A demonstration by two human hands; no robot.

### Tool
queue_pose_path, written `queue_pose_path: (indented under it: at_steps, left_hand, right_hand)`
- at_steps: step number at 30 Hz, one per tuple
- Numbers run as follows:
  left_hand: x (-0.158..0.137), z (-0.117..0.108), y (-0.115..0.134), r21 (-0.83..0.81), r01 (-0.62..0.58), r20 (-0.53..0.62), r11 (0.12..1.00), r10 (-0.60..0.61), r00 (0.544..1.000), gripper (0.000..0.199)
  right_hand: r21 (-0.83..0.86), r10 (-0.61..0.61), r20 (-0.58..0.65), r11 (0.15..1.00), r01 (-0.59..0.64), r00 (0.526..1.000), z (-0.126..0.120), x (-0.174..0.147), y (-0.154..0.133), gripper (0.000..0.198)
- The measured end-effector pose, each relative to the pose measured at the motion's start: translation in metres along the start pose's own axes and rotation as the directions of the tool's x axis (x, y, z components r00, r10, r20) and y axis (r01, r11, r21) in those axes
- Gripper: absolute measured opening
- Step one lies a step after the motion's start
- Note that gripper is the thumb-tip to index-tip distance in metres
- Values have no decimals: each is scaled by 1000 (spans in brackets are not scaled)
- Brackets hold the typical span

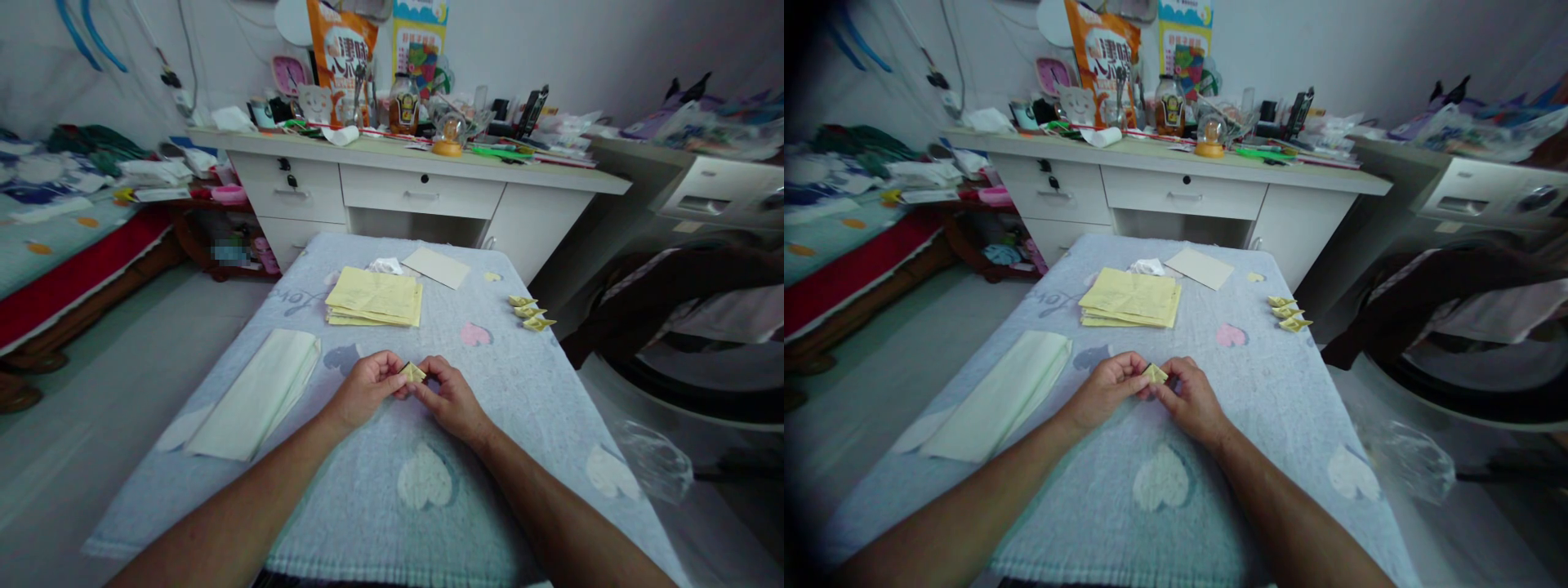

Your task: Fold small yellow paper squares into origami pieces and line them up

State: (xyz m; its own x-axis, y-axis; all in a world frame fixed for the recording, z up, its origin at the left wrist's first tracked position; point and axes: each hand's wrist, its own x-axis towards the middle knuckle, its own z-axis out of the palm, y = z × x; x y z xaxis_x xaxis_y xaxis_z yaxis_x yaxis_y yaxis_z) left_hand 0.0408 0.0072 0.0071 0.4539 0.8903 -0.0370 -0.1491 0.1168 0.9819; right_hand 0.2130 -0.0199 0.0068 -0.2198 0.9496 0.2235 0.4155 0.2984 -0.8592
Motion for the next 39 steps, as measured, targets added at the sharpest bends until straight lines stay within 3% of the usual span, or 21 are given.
queue_pose_path:
  at_steps: [8,14,21,26,28,32,39]
  left_hand:
    - [0,-1,-3,111,-30,-11,993,31,999,17]
    - [-3,-2,0,371,-107,8,922,112,994,12]
    - [-2,-2,-3,252,-82,-89,964,107,990,12]
    - [-1,-3,-4,294,-85,-58,952,106,993,12]
    - [-1,-4,-1,406,-117,-32,906,142,989,8]
    - [-3,-6,4,659,-252,49,709,294,954,3]
    - [-4,-3,1,802,-366,179,472,394,901,17]
  right_hand:
    - [-33,35,-21,999,-36,999,1,-1,-1,10]
    - [-97,-35,-16,995,33,999,3,0,-2,7]
    - [-134,-74,16,988,75,997,2,-1,-5,6]
    - [-170,-99,5,981,98,995,1,1,-5,11]
    - [-208,-121,16,971,121,993,0,1,-4,12]
    - [-359,-206,61,908,214,977,-2,1,2,12]
    - [-524,-247,45,819,234,968,0,1,7,10]
